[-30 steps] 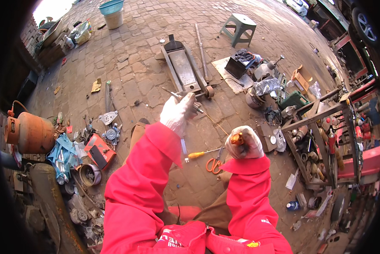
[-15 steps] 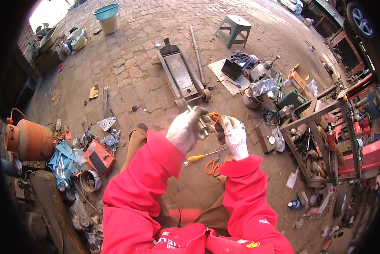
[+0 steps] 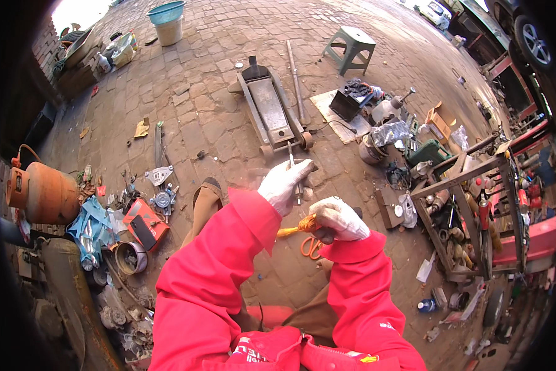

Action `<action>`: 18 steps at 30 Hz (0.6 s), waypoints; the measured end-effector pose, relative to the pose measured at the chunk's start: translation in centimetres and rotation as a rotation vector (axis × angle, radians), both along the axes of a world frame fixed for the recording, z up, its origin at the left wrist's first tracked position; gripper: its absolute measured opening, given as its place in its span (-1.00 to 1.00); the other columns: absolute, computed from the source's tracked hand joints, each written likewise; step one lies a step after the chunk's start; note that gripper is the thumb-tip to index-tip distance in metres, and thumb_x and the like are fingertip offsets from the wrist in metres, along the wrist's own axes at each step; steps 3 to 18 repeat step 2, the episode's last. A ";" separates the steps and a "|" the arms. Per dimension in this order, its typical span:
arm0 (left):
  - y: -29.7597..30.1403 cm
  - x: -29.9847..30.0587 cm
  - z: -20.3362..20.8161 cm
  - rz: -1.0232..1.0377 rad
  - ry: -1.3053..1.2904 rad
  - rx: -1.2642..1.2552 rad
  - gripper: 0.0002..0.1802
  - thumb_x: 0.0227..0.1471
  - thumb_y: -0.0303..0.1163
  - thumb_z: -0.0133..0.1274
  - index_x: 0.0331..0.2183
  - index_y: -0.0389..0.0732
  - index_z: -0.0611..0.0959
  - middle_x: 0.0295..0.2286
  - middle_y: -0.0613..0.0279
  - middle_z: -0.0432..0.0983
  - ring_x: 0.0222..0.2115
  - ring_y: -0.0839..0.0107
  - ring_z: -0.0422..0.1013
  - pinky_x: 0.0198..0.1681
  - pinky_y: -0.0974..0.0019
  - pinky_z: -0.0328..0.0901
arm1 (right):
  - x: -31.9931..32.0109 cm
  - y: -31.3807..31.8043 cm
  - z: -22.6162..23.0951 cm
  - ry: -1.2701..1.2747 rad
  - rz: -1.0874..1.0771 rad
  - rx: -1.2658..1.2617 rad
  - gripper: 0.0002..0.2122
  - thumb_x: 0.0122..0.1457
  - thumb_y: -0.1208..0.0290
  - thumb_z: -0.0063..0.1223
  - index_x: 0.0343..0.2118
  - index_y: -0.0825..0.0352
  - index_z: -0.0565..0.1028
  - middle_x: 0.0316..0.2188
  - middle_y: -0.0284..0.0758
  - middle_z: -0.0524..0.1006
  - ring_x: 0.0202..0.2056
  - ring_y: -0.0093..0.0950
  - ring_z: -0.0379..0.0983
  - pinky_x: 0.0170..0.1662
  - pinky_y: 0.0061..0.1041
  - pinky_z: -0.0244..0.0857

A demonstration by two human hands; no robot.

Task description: The person sits on the ground and winds orange wire around a small metal rod held in the left hand. The wire is wrapped repeatedly by hand without using tools, and the rod is rotated to continue winding.

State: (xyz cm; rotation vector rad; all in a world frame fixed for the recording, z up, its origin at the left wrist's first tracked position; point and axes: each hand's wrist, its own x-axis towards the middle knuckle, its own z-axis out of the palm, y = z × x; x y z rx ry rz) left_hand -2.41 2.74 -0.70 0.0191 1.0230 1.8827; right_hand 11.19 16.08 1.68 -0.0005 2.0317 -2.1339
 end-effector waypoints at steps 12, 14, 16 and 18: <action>-0.4 -0.6 -0.1 0.072 0.248 -0.045 -0.67 0.12 -0.16 0.14 -0.20 -0.18 0.51 -0.53 0.28 0.54 -0.69 0.45 0.46 -0.75 0.43 0.21 | -0.2 0.6 0.1 0.123 0.092 0.323 -0.81 0.20 0.30 0.02 -0.36 0.34 0.50 -0.50 -0.22 0.50 -0.47 -0.30 0.44 -0.39 -0.27 0.30; -0.4 -0.6 -0.1 0.072 0.248 -0.045 -0.67 0.12 -0.16 0.14 -0.20 -0.18 0.51 -0.53 0.28 0.54 -0.69 0.45 0.46 -0.75 0.43 0.21 | -0.2 0.6 0.1 0.123 0.092 0.323 -0.81 0.20 0.30 0.02 -0.36 0.34 0.50 -0.50 -0.22 0.50 -0.47 -0.30 0.44 -0.39 -0.27 0.30; -0.4 -0.6 -0.1 0.072 0.248 -0.045 -0.67 0.12 -0.16 0.14 -0.20 -0.18 0.51 -0.53 0.28 0.54 -0.69 0.45 0.46 -0.75 0.43 0.21 | -0.2 0.6 0.1 0.123 0.092 0.323 -0.81 0.20 0.30 0.02 -0.36 0.34 0.50 -0.50 -0.22 0.50 -0.47 -0.30 0.44 -0.39 -0.27 0.30; -0.4 -0.6 -0.1 0.072 0.248 -0.045 -0.67 0.12 -0.16 0.14 -0.20 -0.18 0.51 -0.53 0.28 0.54 -0.69 0.45 0.46 -0.75 0.43 0.21 | -0.2 0.6 0.1 0.123 0.092 0.323 -0.81 0.20 0.30 0.02 -0.36 0.34 0.50 -0.50 -0.22 0.50 -0.47 -0.30 0.44 -0.39 -0.27 0.30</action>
